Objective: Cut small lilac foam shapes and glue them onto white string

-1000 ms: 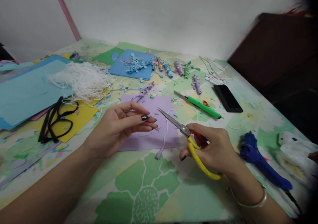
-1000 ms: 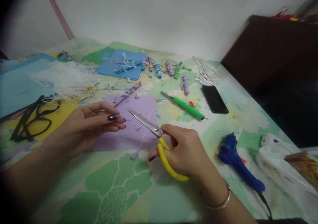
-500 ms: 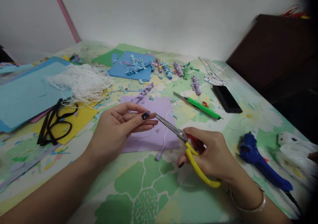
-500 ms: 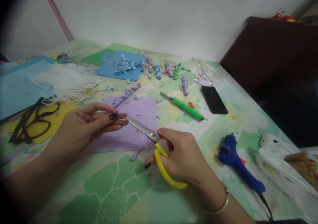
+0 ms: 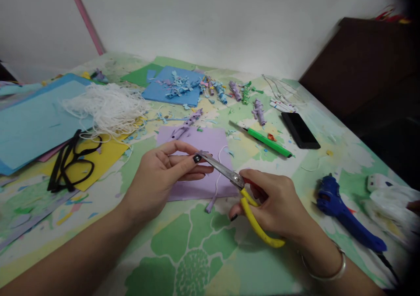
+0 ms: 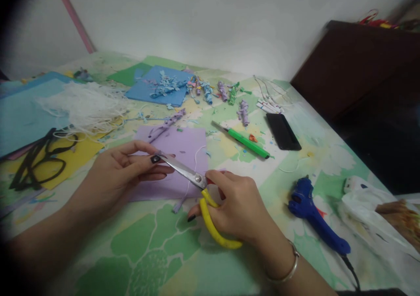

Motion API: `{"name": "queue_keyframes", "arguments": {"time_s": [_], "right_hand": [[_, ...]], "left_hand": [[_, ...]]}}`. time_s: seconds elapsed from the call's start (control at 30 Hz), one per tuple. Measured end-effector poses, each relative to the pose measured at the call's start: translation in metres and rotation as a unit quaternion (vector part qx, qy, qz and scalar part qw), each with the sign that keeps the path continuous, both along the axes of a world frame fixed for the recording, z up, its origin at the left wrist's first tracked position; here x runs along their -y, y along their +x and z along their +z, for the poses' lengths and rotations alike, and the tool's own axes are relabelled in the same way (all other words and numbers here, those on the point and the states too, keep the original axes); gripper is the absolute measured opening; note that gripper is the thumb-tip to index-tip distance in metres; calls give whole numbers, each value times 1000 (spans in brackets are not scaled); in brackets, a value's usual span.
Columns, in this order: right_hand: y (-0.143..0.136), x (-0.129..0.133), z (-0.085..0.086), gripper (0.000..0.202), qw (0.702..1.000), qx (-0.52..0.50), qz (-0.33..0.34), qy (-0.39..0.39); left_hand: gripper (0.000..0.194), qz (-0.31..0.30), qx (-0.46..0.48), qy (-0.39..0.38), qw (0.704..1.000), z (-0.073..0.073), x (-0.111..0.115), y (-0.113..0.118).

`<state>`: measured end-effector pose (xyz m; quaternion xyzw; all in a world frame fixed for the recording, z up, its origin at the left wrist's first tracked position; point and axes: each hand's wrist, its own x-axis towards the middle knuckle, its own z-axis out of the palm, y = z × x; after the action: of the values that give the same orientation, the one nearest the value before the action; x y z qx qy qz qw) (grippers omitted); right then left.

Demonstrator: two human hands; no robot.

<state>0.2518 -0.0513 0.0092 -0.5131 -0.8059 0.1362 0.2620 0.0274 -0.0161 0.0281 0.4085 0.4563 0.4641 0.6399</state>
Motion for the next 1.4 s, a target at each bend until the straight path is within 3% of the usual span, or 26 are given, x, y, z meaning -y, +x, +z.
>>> {"name": "queue_keyframes", "arguments": {"time_s": [0.53,1.4], "right_hand": [[0,0,-3,31,999,10,6,30],[-1,-1,-6,31,999,-9,9,44]], "left_hand": [[15,-26,84,-64,994,-4,0,3],[14,-16,100,-79,992,-7,0,3]]}}
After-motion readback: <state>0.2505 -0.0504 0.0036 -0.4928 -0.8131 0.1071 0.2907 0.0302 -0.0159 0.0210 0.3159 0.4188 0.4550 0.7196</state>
